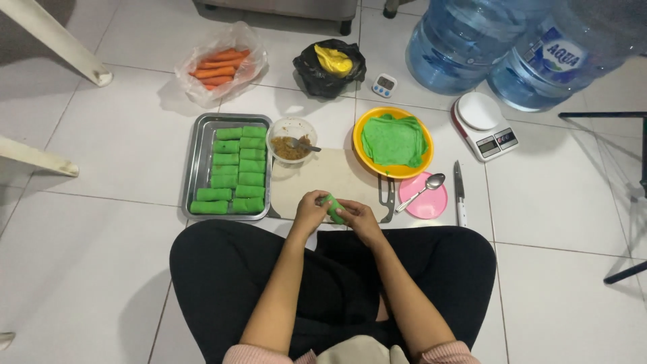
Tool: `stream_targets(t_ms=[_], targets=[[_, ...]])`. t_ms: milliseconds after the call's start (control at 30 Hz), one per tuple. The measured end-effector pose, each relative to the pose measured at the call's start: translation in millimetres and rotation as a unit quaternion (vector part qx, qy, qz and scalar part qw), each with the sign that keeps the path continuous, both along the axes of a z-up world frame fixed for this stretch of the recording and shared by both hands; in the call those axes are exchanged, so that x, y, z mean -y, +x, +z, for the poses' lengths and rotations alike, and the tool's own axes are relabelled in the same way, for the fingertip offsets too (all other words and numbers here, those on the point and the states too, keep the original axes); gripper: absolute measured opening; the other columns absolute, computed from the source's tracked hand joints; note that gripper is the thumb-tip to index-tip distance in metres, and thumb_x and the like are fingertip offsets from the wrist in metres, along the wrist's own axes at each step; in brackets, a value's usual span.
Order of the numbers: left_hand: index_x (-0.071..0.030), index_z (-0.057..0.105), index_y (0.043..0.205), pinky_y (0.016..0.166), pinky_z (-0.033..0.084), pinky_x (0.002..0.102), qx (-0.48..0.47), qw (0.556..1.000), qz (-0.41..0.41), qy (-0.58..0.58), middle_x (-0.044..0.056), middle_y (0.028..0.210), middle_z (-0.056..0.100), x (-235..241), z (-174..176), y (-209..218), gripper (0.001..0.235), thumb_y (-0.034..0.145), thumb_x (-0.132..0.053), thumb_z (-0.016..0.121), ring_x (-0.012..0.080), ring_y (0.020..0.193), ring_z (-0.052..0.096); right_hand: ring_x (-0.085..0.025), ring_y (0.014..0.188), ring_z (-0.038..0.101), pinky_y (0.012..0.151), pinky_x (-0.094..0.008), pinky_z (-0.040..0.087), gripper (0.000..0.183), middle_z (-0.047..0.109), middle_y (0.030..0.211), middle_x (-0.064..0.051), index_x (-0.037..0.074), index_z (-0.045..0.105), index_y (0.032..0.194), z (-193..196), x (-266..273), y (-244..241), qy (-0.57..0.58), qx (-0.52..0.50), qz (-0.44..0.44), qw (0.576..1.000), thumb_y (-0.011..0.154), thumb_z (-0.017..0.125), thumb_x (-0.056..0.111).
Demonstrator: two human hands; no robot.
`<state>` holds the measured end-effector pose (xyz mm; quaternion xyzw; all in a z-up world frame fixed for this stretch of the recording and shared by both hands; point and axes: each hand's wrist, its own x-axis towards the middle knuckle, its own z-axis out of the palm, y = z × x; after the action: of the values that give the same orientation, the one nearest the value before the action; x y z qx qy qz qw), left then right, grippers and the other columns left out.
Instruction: Filling green crepe skins with a sweet filling and rolling them into cylinders.
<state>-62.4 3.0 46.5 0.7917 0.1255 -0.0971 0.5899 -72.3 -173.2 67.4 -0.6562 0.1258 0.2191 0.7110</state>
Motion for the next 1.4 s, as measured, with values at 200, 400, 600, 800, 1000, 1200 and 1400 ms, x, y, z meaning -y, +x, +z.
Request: stream_targets(t_ms=[200,400,600,800,1000,1200,1400], targets=[[-0.004,0.074,0.116,0.085,0.06,0.042,0.017,0.999,-0.023,0.04,0.017,0.107,0.067,-3.3,35.9,-7.8,0.029,0.088,-0.011,0.075,0.035,0.101,0.071,-0.022,0.085,0.075,0.077,-0.037,0.064,0.043,0.076,0.108,-0.022,0.0,0.07,0.129,6.1,-3.0,-5.4,0.008,0.007,-0.015,1.0,0.088,0.082,0.007],[0.005,0.058,0.136,0.099,0.055,0.051,-0.057,0.988,-0.112,0.089,0.029,0.124,0.059,-40.7,49.2,2.7,0.055,0.089,-0.019,0.074,0.0442,0.122,0.063,-0.021,0.081,0.076,0.073,-0.032,0.065,0.04,0.078,0.099,-0.02,0.002,0.072,0.126,3.8,-16.9,-1.1,-0.008,-0.017,0.006,1.0,0.088,0.081,0.009],[0.009,0.061,0.133,0.104,0.048,0.059,-0.021,0.988,-0.077,0.132,0.037,0.124,0.065,-162.5,137.2,44.3,0.049,0.093,-0.019,0.067,0.0514,0.122,0.06,-0.022,0.081,0.077,0.073,-0.034,0.064,0.038,0.078,0.099,-0.02,-0.002,0.072,0.125,13.5,-66.9,0.9,0.015,-0.077,0.004,0.997,0.088,0.078,0.004],[-0.002,0.065,0.129,0.097,0.054,0.046,0.056,0.971,0.201,0.117,0.023,0.12,0.068,-246.8,66.6,68.3,0.043,0.094,-0.025,0.071,0.0376,0.116,0.067,-0.022,0.08,0.075,0.073,-0.032,0.062,0.037,0.078,0.095,-0.022,-0.005,0.07,0.127,21.7,-107.8,7.7,0.015,-0.106,0.044,0.993,0.091,0.073,0.005],[0.004,0.069,0.121,0.094,0.055,0.049,0.065,0.955,0.258,0.132,0.028,0.109,0.071,-270.7,53.2,58.8,0.034,0.094,-0.016,0.065,0.0441,0.108,0.069,-0.021,0.079,0.075,0.074,-0.035,0.063,0.036,0.078,0.094,-0.019,-0.002,0.07,0.128,7.6,-149.0,33.5,0.012,-0.111,0.058,0.992,0.093,0.072,0.008],[-0.006,0.066,0.128,0.098,0.053,0.047,-0.065,0.957,0.255,0.123,0.018,0.116,0.07,-291.4,40.0,57.5,0.038,0.096,-0.025,0.057,0.037,0.113,0.068,-0.021,0.083,0.074,0.08,-0.037,0.061,0.035,0.078,0.095,-0.019,-0.003,0.071,0.127,4.7,-212.6,62.6,0.009,-0.069,0.086,0.994,0.092,0.073,0.005],[-0.005,0.064,0.132,0.099,0.052,0.047,-0.055,0.96,0.255,0.105,0.018,0.119,0.069,-298.5,33.6,59.0,0.04,0.099,-0.025,0.052,0.0339,0.115,0.068,-0.021,0.082,0.075,0.08,-0.036,0.063,0.037,0.077,0.097,-0.019,-0.005,0.069,0.126,-27.3,-252.7,84.7,0.033,-0.041,0.075,0.996,0.09,0.075,0.003]])
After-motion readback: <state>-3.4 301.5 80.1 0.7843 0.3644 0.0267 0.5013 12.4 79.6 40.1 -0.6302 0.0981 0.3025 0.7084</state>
